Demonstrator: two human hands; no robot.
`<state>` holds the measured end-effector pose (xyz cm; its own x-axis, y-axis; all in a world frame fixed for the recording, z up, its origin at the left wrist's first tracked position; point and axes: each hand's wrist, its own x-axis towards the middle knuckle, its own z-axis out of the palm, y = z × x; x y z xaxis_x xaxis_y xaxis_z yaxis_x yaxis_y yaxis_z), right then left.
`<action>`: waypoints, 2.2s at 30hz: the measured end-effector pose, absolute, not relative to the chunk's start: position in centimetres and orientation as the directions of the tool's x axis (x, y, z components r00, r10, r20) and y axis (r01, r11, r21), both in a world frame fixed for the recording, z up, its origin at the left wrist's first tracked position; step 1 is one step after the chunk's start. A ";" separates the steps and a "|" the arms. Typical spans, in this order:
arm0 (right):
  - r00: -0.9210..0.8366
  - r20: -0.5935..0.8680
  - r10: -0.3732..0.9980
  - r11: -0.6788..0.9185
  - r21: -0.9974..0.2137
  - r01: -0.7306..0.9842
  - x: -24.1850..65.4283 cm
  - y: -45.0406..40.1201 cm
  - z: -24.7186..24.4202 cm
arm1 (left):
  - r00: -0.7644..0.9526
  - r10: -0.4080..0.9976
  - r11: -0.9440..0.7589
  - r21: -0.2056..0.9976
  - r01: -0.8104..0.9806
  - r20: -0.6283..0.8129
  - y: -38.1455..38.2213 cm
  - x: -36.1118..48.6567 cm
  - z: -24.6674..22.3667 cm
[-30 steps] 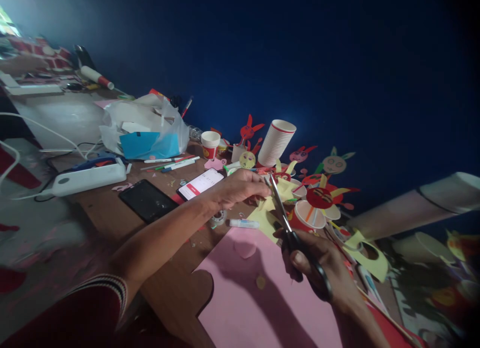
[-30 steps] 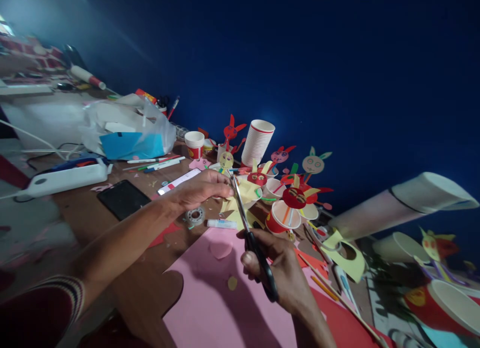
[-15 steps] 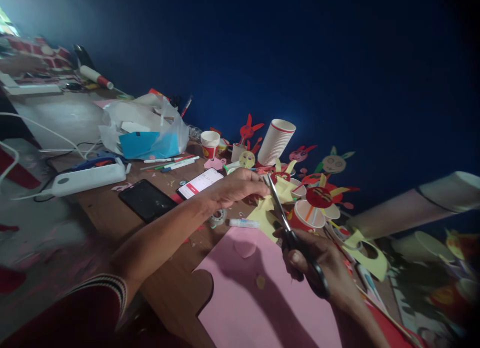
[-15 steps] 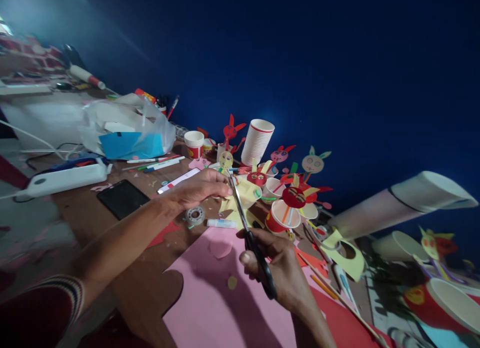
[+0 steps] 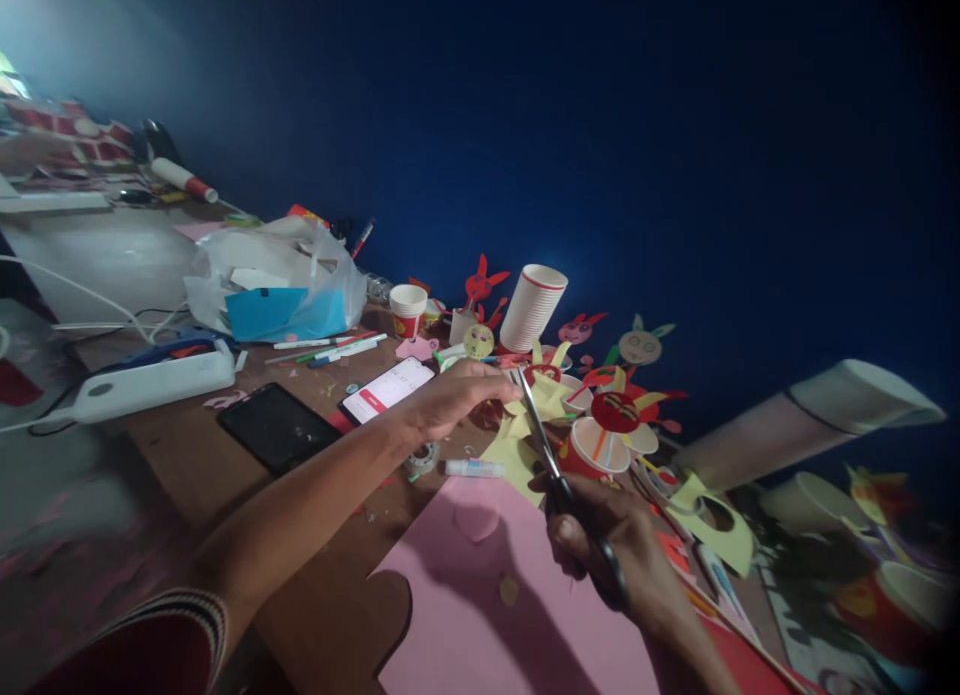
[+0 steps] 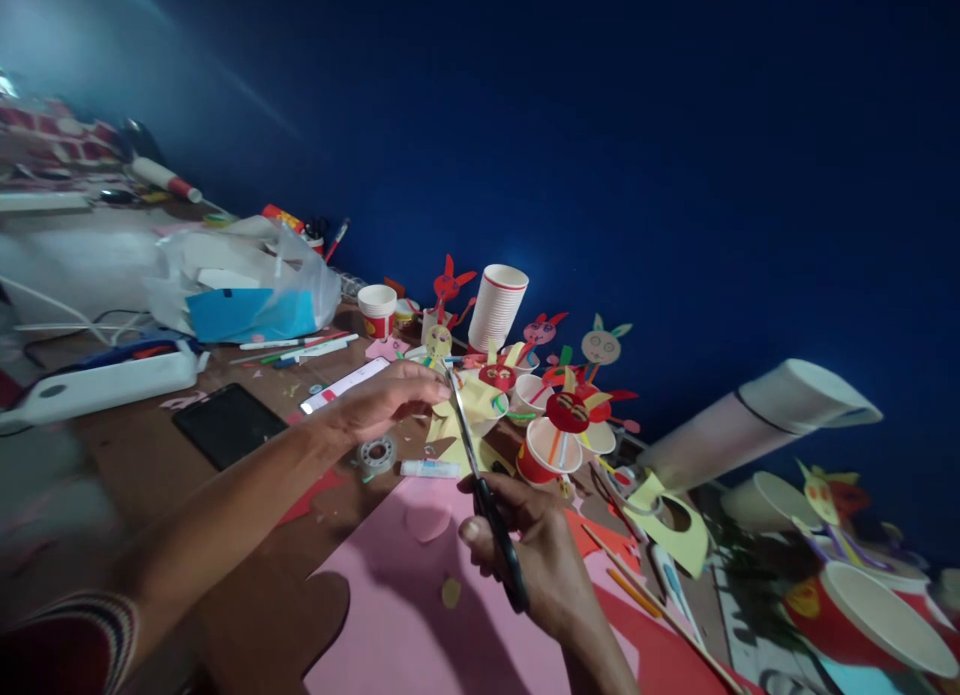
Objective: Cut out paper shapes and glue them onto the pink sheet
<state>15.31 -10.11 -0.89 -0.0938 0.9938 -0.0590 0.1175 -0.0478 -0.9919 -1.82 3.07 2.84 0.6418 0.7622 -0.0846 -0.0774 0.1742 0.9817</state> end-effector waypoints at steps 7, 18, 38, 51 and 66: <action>-0.017 -0.052 0.998 -0.051 -0.996 0.068 14.3 -9.9 -0.9 | 0.623 0.782 0.091 0.987 -0.135 0.013 2.2 -1.5 3.0; -0.064 -0.003 0.998 -0.001 -1.000 0.029 14.2 -9.8 -2.0 | 0.552 0.834 0.101 0.984 -0.144 -0.005 1.8 -1.3 3.0; -0.116 0.049 0.992 0.057 -0.996 0.063 14.1 -9.7 -2.4 | 0.579 0.812 0.181 0.974 -0.133 -0.072 1.1 -1.1 3.7; -0.041 0.123 0.992 0.126 -0.986 0.105 13.0 -9.8 -1.5 | 0.609 0.793 0.112 0.988 -0.108 -0.023 1.4 -1.0 2.2; -0.030 0.162 0.986 0.165 -0.981 0.102 13.3 -9.6 -2.3 | 0.634 0.769 0.187 0.978 -0.098 -0.084 1.2 -1.0 2.7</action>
